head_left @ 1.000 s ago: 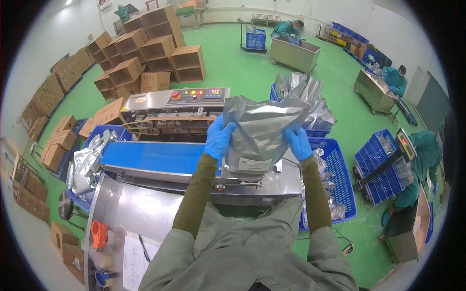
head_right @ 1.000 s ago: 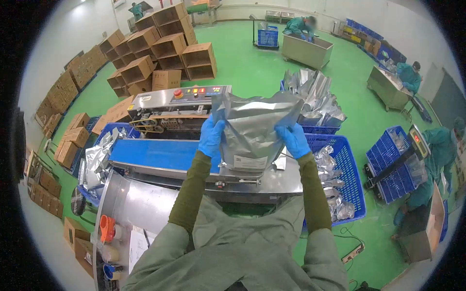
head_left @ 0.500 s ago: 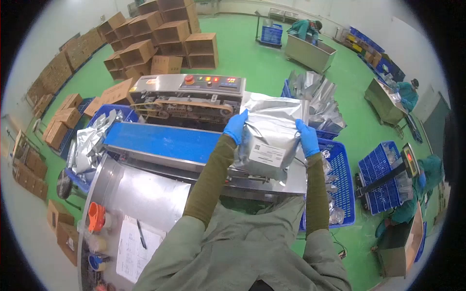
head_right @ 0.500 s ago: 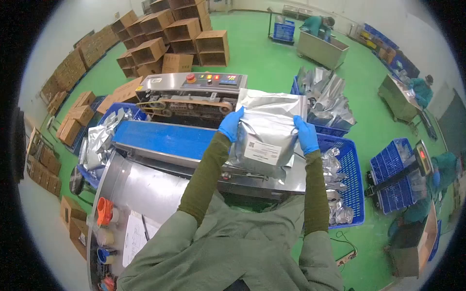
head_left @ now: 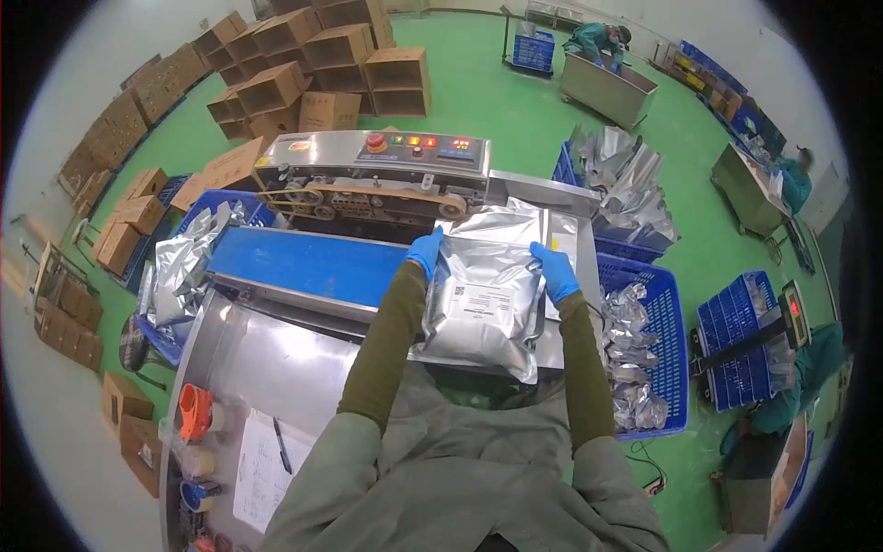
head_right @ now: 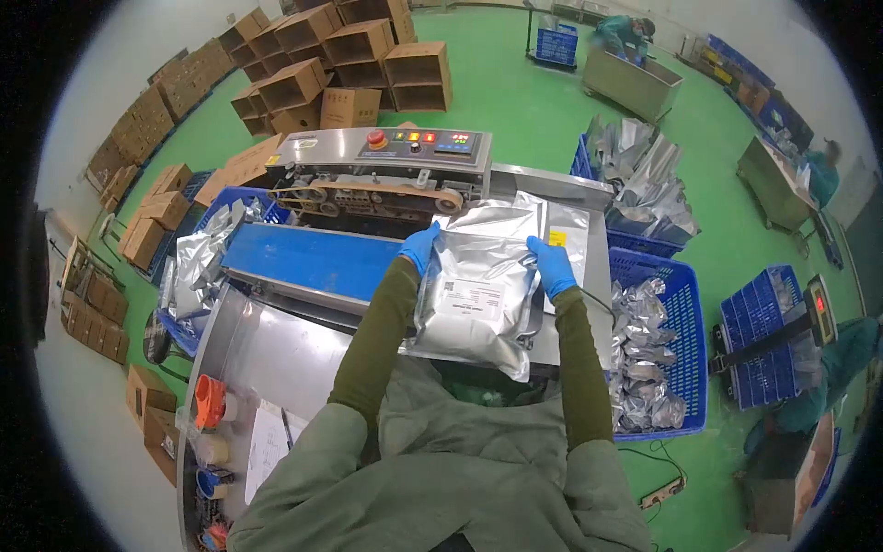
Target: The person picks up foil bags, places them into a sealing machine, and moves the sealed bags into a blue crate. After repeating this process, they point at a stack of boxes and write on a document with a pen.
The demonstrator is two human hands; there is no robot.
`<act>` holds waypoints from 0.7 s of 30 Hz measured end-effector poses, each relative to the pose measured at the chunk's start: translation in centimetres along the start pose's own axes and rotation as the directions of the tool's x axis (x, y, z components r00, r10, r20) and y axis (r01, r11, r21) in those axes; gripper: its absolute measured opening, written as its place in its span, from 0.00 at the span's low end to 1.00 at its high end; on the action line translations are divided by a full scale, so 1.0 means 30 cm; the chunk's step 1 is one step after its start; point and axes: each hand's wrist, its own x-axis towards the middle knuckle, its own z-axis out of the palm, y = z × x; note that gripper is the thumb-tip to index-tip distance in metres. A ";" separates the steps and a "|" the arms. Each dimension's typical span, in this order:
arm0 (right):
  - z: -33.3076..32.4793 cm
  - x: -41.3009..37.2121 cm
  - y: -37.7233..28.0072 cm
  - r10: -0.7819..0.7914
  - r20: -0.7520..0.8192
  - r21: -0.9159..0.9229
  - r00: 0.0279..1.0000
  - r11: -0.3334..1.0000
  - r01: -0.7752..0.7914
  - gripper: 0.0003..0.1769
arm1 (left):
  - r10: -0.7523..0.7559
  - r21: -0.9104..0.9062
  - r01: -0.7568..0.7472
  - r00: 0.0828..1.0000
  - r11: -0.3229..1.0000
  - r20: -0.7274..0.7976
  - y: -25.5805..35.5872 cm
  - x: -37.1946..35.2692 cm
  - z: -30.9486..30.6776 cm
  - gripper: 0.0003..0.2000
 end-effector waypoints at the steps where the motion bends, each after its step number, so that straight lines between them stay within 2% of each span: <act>1: 0.031 0.005 0.002 0.010 -0.016 -0.019 1.000 1.000 -0.010 0.20 | -0.011 -0.021 0.011 1.000 1.000 -0.017 0.003 -0.006 -0.029 0.19; 2: 0.058 0.014 0.009 0.021 -0.031 -0.038 0.999 0.999 -0.022 0.21 | -0.023 -0.041 0.022 0.999 0.999 -0.034 0.009 -0.015 -0.060 0.20; 3: 0.080 0.032 0.029 0.022 -0.027 -0.036 0.999 0.999 -0.023 0.21 | -0.083 0.037 0.084 0.996 0.996 -0.029 0.062 -0.066 -0.094 0.22; 5: 0.127 0.058 0.060 -0.062 0.016 -0.160 0.998 0.985 0.064 0.25 | -0.066 0.066 0.068 0.997 0.995 -0.041 0.083 -0.077 -0.151 0.24; 6: 0.156 0.024 0.010 -0.061 0.022 -0.158 0.998 0.985 0.063 0.25 | -0.045 0.096 0.050 0.998 0.994 -0.050 0.089 -0.076 -0.180 0.25; 7: 0.194 -0.047 -0.094 0.037 0.026 -0.152 0.999 0.988 -0.033 0.26 | -0.067 0.178 0.082 0.994 0.981 -0.086 0.099 -0.075 -0.219 0.28; 8: 0.223 -0.090 -0.147 0.133 0.030 -0.147 0.991 0.981 -0.127 0.28 | 0.126 0.351 -0.050 0.972 0.935 -0.198 0.086 -0.072 -0.277 0.29; 9: 0.222 -0.098 -0.132 0.254 0.133 -0.040 0.958 0.967 -0.251 0.30 | 0.143 0.404 -0.011 0.944 0.915 -0.298 0.097 -0.088 -0.342 0.30; 10: 0.198 -0.122 -0.122 0.251 0.142 -0.044 0.957 0.968 -0.247 0.30 | 0.159 0.447 0.038 0.905 0.894 -0.395 0.111 -0.107 -0.407 0.31; 11: 0.169 -0.171 -0.140 0.266 0.207 0.063 0.941 0.957 -0.285 0.29 | -0.048 0.095 0.090 0.927 0.991 -0.371 0.189 -0.222 -0.475 0.25; 12: 0.133 -0.218 -0.144 0.278 0.275 0.165 0.920 0.929 -0.330 0.28 | 0.142 -0.049 -0.181 0.891 0.982 -0.431 0.141 -0.285 -0.565 0.21; 13: 0.080 -0.252 -0.116 0.237 0.260 0.113 0.936 0.955 -0.273 0.27 | 0.231 -0.086 -0.347 0.768 0.934 -0.597 0.097 -0.376 -0.597 0.18; 14: 0.037 -0.292 -0.082 0.198 0.262 0.060 0.945 0.974 -0.221 0.27 | 0.308 -0.057 -0.506 0.607 0.861 -0.733 0.056 -0.470 -0.627 0.15; 15: 0.021 -0.356 -0.104 0.195 0.218 0.015 0.956 0.979 -0.203 0.26 | 0.307 0.079 -0.542 0.345 0.837 -0.887 0.045 -0.582 -0.631 0.14; 16: 0.017 -0.412 -0.106 0.147 0.144 -0.021 0.979 0.989 -0.145 0.21 | 0.170 -0.145 -0.575 0.458 0.806 -0.872 -0.101 -0.630 -0.640 0.14; 17: -0.050 -0.434 -0.055 0.176 0.151 -0.050 0.973 0.984 -0.171 0.20 | 0.028 -0.361 -0.575 0.557 0.734 -0.830 -0.247 -0.679 -0.649 0.15; 18: -0.084 -0.445 0.006 0.284 0.144 0.087 0.948 0.950 -0.298 0.20 | -0.079 -0.590 -0.498 0.718 0.635 -0.691 -0.231 -0.731 -0.579 0.18; 19: -0.074 -0.482 0.005 0.249 0.081 -0.048 0.965 0.968 -0.245 0.19 | -0.182 -0.778 -0.366 0.839 0.511 -0.514 -0.212 -0.783 -0.508 0.24; 20: -0.089 -0.509 0.043 0.176 0.104 0.038 0.979 0.983 -0.181 0.19 | -0.296 -0.786 -0.129 0.880 0.604 -0.371 -0.038 -0.867 -0.411 0.40; 21: -0.120 -0.507 0.140 0.157 0.057 0.179 0.986 0.970 -0.165 0.20 | -0.304 -0.835 -0.133 0.891 0.534 -0.337 0.068 -0.884 -0.363 0.40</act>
